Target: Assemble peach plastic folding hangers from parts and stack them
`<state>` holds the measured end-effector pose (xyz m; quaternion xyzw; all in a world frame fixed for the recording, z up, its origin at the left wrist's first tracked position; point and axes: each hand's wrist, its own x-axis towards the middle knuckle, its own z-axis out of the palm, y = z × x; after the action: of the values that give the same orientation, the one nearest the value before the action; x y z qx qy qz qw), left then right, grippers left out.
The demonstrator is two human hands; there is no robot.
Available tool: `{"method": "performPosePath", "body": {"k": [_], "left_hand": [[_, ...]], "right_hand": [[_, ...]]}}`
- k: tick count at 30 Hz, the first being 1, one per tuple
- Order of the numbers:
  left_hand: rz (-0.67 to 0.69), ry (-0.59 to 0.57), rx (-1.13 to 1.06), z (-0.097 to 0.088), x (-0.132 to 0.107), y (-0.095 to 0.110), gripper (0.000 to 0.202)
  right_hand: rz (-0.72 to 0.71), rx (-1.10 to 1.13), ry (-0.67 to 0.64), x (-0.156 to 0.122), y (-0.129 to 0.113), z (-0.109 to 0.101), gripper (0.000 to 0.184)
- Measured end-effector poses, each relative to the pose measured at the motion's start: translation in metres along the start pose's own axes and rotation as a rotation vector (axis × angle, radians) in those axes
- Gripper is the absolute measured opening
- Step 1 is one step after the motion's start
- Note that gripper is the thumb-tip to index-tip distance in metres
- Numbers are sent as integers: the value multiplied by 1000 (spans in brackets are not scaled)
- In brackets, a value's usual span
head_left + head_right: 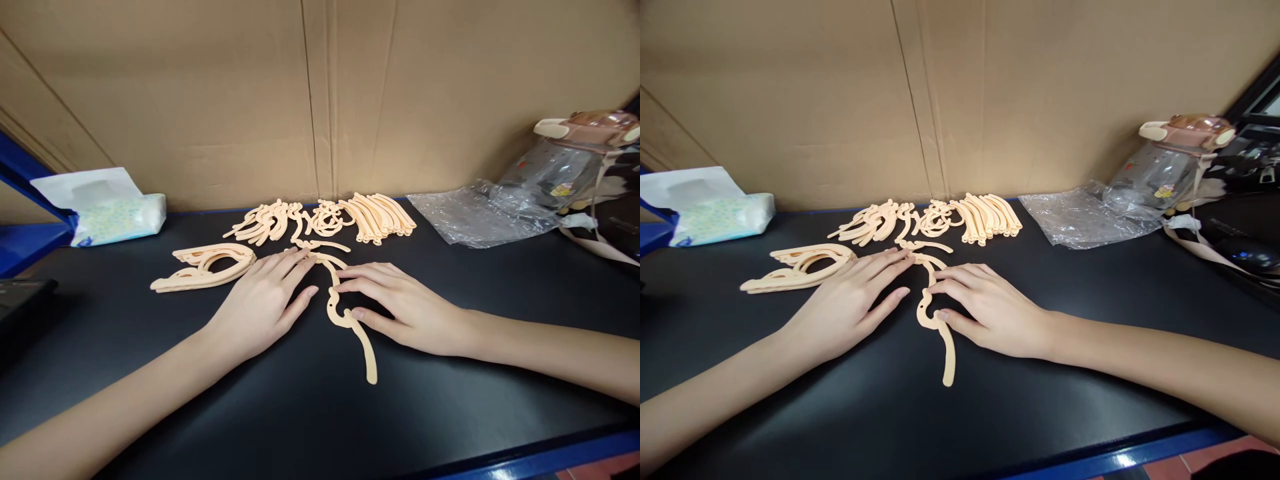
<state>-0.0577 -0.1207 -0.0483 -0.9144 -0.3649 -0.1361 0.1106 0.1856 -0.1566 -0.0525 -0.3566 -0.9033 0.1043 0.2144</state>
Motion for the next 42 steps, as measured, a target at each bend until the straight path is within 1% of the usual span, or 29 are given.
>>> {"method": "performPosePath", "body": {"k": [2,5,7,10,13,15,17,20,25,31,35,39,42], "left_hand": [[12,-25,-13,0,0,0,47],[24,-10,-10,-2,0,1,44],[36,9,-4,-3,1,2,41],[54,32,6,-3,0,4,35],[47,49,2,-2,-1,4,31],[46,57,-16,-1,-2,4,27],[45,55,-42,-1,-2,3,25],[21,25,-78,0,-2,1,20],[-32,-29,-192,-4,0,-2,8],[4,-47,-230,-12,-1,3,4],[19,-50,-231,-13,-1,5,3],[19,-76,-252,-12,-1,6,3],[16,-84,-246,-11,-1,8,4]], "right_hand": [[-15,31,13,0,-1,-1,30],[-8,48,67,1,0,-3,24],[8,15,112,4,4,-5,21],[37,-94,153,13,13,-8,21],[57,-216,136,27,23,-10,26],[36,-260,104,37,27,-9,30],[11,-283,73,47,28,-7,32],[21,-295,47,58,25,-3,29],[102,-192,-4,61,11,0,26],[109,-126,-56,58,2,-4,24],[219,62,-114,62,8,-10,24],[235,276,-173,65,17,-13,29],[256,407,-217,65,17,-15,32]]}}
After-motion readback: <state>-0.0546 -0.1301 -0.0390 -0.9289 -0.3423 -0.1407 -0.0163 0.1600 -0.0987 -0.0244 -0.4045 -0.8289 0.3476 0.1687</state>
